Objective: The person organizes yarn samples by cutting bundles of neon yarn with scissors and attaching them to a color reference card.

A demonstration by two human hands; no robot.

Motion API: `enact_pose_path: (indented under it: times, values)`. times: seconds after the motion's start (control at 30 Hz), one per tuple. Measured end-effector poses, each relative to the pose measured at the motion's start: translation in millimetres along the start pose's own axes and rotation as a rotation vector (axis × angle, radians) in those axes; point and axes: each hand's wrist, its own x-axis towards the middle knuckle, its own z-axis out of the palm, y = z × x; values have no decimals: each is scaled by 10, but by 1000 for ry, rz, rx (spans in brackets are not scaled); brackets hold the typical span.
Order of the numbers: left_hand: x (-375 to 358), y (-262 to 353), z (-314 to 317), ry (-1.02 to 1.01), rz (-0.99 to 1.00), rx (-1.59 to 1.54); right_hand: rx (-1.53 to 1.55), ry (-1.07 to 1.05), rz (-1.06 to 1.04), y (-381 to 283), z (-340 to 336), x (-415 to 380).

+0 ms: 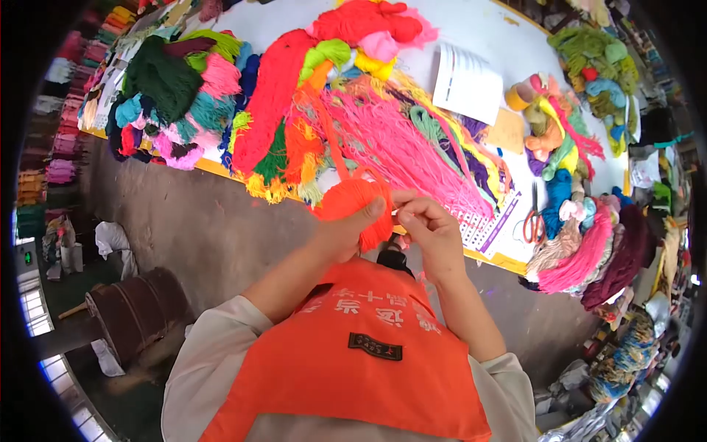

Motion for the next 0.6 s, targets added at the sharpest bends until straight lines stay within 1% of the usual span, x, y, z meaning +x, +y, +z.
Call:
enact_pose_path:
  times: [0.07, 0.13, 0.17, 0.2, 0.23, 0.27, 0.33, 0.37, 0.43, 0.47, 0.5, 0.53, 0.57, 0.6]
  values:
    - [-118, 24, 8, 1, 43, 9, -13, 31, -15, -53, 151, -107]
    - [-193, -2, 11, 36, 178, 253, -89, 12, -116, -61, 293, -194]
    - [-249, 39, 49, 24, 184, 255, -223, 19, -131, -23, 287, -211]
    - [-305, 102, 105, 26, 148, 216, -227, 24, -143, -7, 309, -250]
    - [-348, 161, 146, 29, 114, 178, -108, 12, -201, -20, 358, -277]
    - [-384, 199, 171, 22, 121, 181, 12, -5, -257, -46, 412, -308]
    - [-431, 261, 211, 51, 89, 38, -6, -7, -256, -111, 462, -384]
    - [-457, 260, 232, 44, 92, 41, -20, -4, -244, -125, 477, -425]
    - [-499, 245, 281, 150, 193, 168, 7, 13, -248, -115, 505, -474]
    - [-498, 217, 251, 144, 195, 165, 37, 27, -242, -113, 516, -500]
    - [-481, 161, 185, 135, 168, 89, 32, 28, -245, -121, 529, -523]
    - [-475, 134, 153, 126, 141, 13, 96, 30, -225, -131, 542, -543]
    - [-486, 149, 173, 123, 145, 11, 161, 32, -204, -140, 555, -560]
    - [-502, 178, 208, 109, 119, -21, 159, 33, -209, -147, 574, -579]
